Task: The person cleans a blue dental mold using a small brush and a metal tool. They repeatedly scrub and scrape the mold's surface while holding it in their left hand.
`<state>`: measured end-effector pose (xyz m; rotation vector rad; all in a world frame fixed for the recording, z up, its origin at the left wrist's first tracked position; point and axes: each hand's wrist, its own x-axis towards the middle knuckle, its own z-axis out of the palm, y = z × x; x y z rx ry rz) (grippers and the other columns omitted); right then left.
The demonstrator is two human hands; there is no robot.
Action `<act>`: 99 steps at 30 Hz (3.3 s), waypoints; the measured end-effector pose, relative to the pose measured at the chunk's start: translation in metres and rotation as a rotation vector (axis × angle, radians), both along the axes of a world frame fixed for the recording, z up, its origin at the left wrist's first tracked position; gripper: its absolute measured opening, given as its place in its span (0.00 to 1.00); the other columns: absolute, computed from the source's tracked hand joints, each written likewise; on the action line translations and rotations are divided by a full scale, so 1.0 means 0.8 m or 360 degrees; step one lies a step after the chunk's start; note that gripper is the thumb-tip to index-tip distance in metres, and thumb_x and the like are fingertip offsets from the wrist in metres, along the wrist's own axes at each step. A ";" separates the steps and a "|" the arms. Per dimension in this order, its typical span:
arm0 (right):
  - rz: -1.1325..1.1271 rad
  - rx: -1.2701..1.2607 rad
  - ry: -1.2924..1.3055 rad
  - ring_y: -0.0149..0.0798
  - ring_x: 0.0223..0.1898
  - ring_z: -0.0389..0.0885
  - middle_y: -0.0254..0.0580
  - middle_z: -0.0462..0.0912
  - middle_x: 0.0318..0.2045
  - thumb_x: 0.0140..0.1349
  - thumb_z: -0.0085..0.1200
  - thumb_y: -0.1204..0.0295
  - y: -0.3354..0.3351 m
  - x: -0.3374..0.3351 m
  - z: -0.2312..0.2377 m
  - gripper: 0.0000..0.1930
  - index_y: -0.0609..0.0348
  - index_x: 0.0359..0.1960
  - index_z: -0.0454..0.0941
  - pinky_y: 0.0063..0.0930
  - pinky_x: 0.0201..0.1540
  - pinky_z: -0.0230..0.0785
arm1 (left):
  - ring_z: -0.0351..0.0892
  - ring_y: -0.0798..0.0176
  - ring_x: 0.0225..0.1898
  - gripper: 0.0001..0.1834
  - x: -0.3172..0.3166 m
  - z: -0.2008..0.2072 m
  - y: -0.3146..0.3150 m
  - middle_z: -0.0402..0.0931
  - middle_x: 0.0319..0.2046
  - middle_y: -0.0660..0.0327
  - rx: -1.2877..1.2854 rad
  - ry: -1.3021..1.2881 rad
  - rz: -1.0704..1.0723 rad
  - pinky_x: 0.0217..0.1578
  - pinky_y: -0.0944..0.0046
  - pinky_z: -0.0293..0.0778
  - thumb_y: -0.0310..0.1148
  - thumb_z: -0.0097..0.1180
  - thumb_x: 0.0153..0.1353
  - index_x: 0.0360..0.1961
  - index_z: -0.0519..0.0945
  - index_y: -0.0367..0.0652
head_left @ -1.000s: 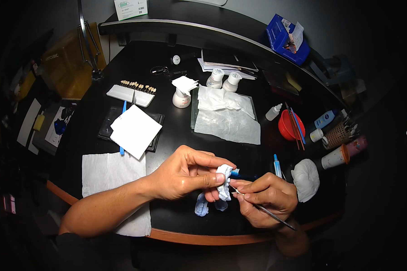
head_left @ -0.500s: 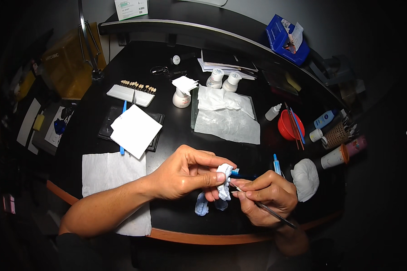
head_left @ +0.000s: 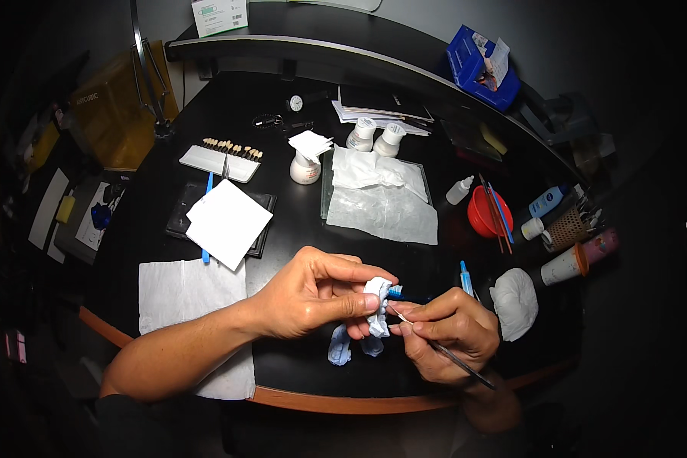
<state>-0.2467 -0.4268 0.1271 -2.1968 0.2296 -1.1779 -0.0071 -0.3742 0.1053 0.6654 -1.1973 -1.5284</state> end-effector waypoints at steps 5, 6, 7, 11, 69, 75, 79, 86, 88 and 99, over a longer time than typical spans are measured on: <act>0.0021 -0.0165 0.0105 0.48 0.41 0.94 0.50 0.85 0.35 0.56 0.69 0.89 -0.003 -0.003 0.006 0.10 0.66 0.36 0.82 0.35 0.48 0.91 | 0.90 0.64 0.34 0.18 0.000 0.001 0.001 0.83 0.40 0.52 0.0026 0.0018 -0.0010 0.36 0.70 0.88 0.24 0.62 0.72 0.60 0.82 0.27; 0.0033 -0.0232 0.0165 0.50 0.41 0.94 0.50 0.83 0.35 0.56 0.68 0.91 -0.003 -0.004 0.007 0.11 0.66 0.37 0.81 0.39 0.49 0.92 | 0.89 0.65 0.34 0.19 0.001 0.000 0.001 0.83 0.40 0.54 0.0042 0.0033 -0.0026 0.36 0.70 0.88 0.25 0.63 0.73 0.61 0.82 0.28; 0.0033 -0.0233 0.0165 0.50 0.41 0.94 0.50 0.83 0.35 0.56 0.68 0.91 -0.003 -0.004 0.008 0.11 0.66 0.37 0.81 0.39 0.49 0.92 | 0.88 0.67 0.35 0.19 0.001 0.000 0.001 0.83 0.40 0.56 0.0058 0.0048 -0.0040 0.37 0.70 0.87 0.27 0.64 0.73 0.62 0.82 0.30; 0.0037 -0.0234 0.0140 0.49 0.43 0.94 0.50 0.85 0.36 0.55 0.70 0.89 -0.004 -0.002 0.003 0.10 0.66 0.35 0.83 0.35 0.48 0.91 | 0.90 0.64 0.33 0.18 0.000 0.000 0.001 0.83 0.41 0.51 0.0079 0.0027 -0.0015 0.36 0.69 0.89 0.24 0.62 0.72 0.60 0.82 0.27; 0.0155 -0.0018 0.0009 0.49 0.42 0.94 0.48 0.85 0.33 0.54 0.69 0.91 -0.001 -0.004 0.000 0.08 0.67 0.32 0.84 0.35 0.49 0.92 | 0.85 0.67 0.30 0.19 0.002 0.003 0.005 0.81 0.39 0.52 0.0199 0.0085 -0.0172 0.31 0.68 0.84 0.27 0.56 0.77 0.61 0.80 0.24; 0.0189 0.0090 -0.0032 0.49 0.41 0.94 0.50 0.85 0.33 0.57 0.68 0.90 0.003 -0.002 0.005 0.07 0.68 0.32 0.83 0.37 0.48 0.92 | 0.84 0.68 0.29 0.17 0.001 0.010 0.009 0.81 0.36 0.55 0.0101 -0.0016 -0.0089 0.30 0.69 0.83 0.27 0.60 0.74 0.59 0.83 0.27; 0.0012 0.0156 -0.0054 0.48 0.38 0.93 0.52 0.84 0.30 0.58 0.65 0.87 -0.018 -0.011 0.012 0.06 0.68 0.31 0.80 0.42 0.46 0.92 | 0.83 0.68 0.26 0.17 0.007 0.009 -0.003 0.79 0.32 0.56 -0.0997 -0.1212 0.0559 0.27 0.69 0.80 0.23 0.68 0.64 0.54 0.86 0.30; -0.0434 0.0306 0.0403 0.51 0.42 0.89 0.57 0.84 0.40 0.61 0.43 0.81 -0.052 -0.025 0.030 0.12 0.73 0.36 0.81 0.39 0.49 0.82 | 0.79 0.70 0.26 0.15 0.002 0.002 -0.006 0.76 0.30 0.59 -0.0917 -0.1265 0.0814 0.28 0.71 0.75 0.21 0.61 0.66 0.54 0.86 0.32; -0.0551 0.0443 0.0588 0.45 0.40 0.88 0.53 0.82 0.40 0.63 0.43 0.87 -0.048 -0.026 0.028 0.14 0.71 0.41 0.83 0.34 0.44 0.80 | 0.80 0.72 0.27 0.16 -0.001 0.000 -0.008 0.77 0.31 0.61 -0.0537 -0.0961 0.0758 0.29 0.71 0.76 0.23 0.57 0.71 0.58 0.83 0.33; -0.0532 -0.0136 0.1309 0.45 0.34 0.83 0.45 0.84 0.30 0.57 0.68 0.80 -0.055 -0.036 -0.002 0.09 0.63 0.40 0.89 0.38 0.37 0.73 | 0.86 0.70 0.43 0.32 0.001 0.005 -0.006 0.83 0.47 0.56 0.0150 -0.0175 0.0193 0.42 0.71 0.87 0.17 0.68 0.64 0.69 0.73 0.31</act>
